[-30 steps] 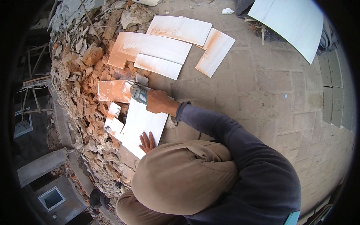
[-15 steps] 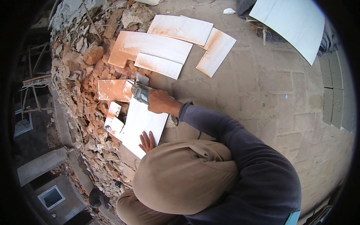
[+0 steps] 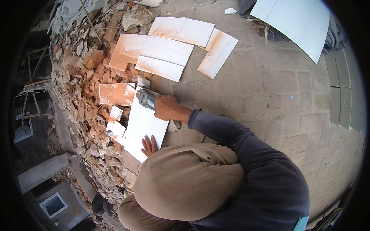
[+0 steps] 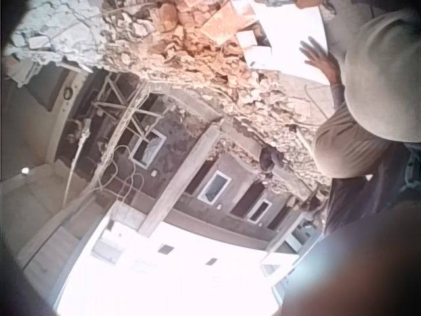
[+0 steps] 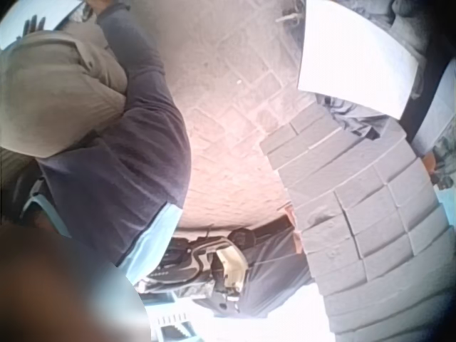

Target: The person uses an angle grinder to cut a white ceramic tile on the floor. They hold the tile with one hand and guide the grinder with the other, creating a straight cut. After finishing, they lift the tile to inspect the cut edge.

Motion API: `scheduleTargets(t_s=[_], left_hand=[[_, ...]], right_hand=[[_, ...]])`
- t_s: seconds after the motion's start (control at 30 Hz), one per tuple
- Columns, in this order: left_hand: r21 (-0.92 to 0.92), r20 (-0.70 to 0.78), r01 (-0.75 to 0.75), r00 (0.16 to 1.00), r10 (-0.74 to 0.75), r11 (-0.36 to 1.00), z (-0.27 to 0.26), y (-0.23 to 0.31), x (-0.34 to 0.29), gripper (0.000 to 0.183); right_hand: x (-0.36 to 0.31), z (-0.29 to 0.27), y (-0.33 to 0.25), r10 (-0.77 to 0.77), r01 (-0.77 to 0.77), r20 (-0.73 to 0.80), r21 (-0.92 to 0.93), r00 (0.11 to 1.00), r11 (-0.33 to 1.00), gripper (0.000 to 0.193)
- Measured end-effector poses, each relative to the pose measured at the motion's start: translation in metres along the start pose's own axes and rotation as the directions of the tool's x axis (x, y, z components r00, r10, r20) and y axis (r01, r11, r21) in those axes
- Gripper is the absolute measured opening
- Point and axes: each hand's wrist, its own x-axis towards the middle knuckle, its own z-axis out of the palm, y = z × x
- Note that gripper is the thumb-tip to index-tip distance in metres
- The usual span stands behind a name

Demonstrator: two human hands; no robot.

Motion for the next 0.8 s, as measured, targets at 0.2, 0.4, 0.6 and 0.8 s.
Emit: scheduleTargets(t_s=[0.2,0.4,0.6,0.8], left_hand=[[-0.002,-0.007,-0.013,1.000,0.013,1.000,0.002,-0.004,0.000,0.099],[0.007,0.002,-0.001,1.000,0.001,1.000,0.003,-0.003,0.000,0.100],[0.005,0.005,-0.003,1.000,0.003,1.000,0.001,-0.002,0.000,0.102],[0.009,-0.003,0.000,1.000,0.000,1.000,0.002,-0.002,0.000,0.103]], right_hand=[[-0.009,0.002,0.008,-0.031,0.031,-0.027,-0.007,0.999,1.000,0.053],[-0.018,0.000,0.014,-0.059,0.059,-0.019,0.000,0.998,0.998,0.052],[-0.024,0.001,0.017,-0.041,0.041,-0.014,-0.010,0.999,0.999,0.052],[-0.033,-0.003,0.018,-0.016,0.016,-0.010,-0.009,1.000,1.000,0.051]])
